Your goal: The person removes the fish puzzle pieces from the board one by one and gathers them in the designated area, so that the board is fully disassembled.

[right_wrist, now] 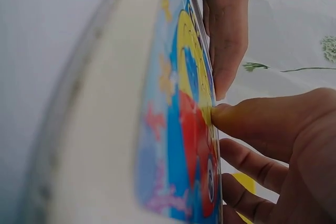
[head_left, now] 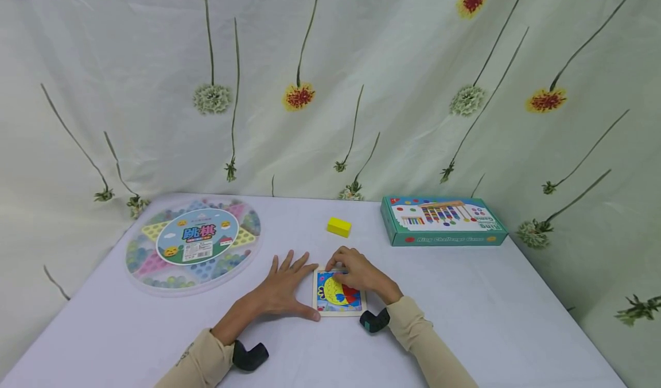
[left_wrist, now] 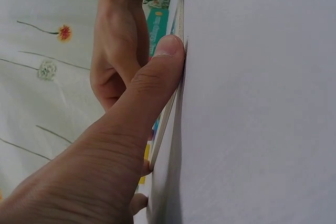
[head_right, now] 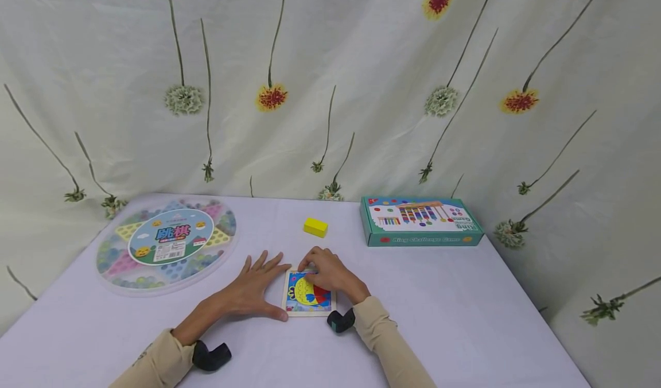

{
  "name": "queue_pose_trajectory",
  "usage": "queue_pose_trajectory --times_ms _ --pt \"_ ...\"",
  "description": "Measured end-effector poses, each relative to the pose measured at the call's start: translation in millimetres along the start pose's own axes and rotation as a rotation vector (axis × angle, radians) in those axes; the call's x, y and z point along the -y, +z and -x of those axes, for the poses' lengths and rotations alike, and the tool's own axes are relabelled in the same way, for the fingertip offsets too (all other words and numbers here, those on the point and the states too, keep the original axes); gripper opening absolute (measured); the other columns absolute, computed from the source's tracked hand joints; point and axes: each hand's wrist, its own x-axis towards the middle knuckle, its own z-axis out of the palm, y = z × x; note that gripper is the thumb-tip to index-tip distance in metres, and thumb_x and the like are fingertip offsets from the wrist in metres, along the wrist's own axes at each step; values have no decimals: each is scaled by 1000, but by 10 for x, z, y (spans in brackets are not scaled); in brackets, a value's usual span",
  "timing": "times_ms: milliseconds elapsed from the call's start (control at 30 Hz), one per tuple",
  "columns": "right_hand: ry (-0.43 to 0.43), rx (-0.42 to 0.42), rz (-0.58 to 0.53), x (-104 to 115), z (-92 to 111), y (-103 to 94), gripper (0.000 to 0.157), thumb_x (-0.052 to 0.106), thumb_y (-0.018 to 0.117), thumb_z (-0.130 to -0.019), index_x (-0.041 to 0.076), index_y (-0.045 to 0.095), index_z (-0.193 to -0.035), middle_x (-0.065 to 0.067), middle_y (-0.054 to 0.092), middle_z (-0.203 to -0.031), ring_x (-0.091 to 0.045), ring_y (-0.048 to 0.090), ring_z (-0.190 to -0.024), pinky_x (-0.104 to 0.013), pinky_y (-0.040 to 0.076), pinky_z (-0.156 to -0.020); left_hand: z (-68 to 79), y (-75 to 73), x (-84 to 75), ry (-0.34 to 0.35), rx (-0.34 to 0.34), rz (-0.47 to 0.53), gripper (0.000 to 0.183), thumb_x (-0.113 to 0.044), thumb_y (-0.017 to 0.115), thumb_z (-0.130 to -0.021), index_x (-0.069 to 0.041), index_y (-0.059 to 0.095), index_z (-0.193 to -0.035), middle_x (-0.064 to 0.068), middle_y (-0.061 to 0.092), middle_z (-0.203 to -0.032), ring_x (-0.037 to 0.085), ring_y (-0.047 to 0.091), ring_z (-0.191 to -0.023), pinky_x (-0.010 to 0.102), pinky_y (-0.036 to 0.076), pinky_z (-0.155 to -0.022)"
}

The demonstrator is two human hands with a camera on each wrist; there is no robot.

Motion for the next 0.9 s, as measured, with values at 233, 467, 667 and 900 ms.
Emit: queue_pose_trajectory --times_ms 233,467,667,900 --pt "-8 2 -1 10 4 -4 15 7 63 -90 12 70 -101 -5 57 -115 -25 48 -108 -47 41 -98 -6 13 12 1 3 -4 106 -71 73 -61 -19 40 -147 14 21 -158 45 2 -144 69 -4 -110" --pt "-21 -5 16 3 -5 18 14 5 62 -89 12 69 -100 -6 56 -113 -25 47 -107 -50 37 -99 -7 21 21 0 6 -8 107 -73 72 -60 -20 39 -147 12 20 -159 44 2 -145 68 -5 -111" --pt "4 -1 10 32 -5 15 13 6 62 -89 12 68 -100 -6 55 -114 -25 46 -106 -50 37 -98 0 21 30 -5 6 -7 107 -75 70 -60 -21 39 -147 10 19 -159 43 1 -145 67 -7 -111" --pt "12 -3 18 43 -2 17 14 6 62 -89 13 67 -101 -6 55 -115 -25 45 -107 -47 37 -96 -9 31 37 -4 4 -10 106 -74 71 -60 -21 39 -147 11 20 -159 43 1 -145 67 -7 -111"
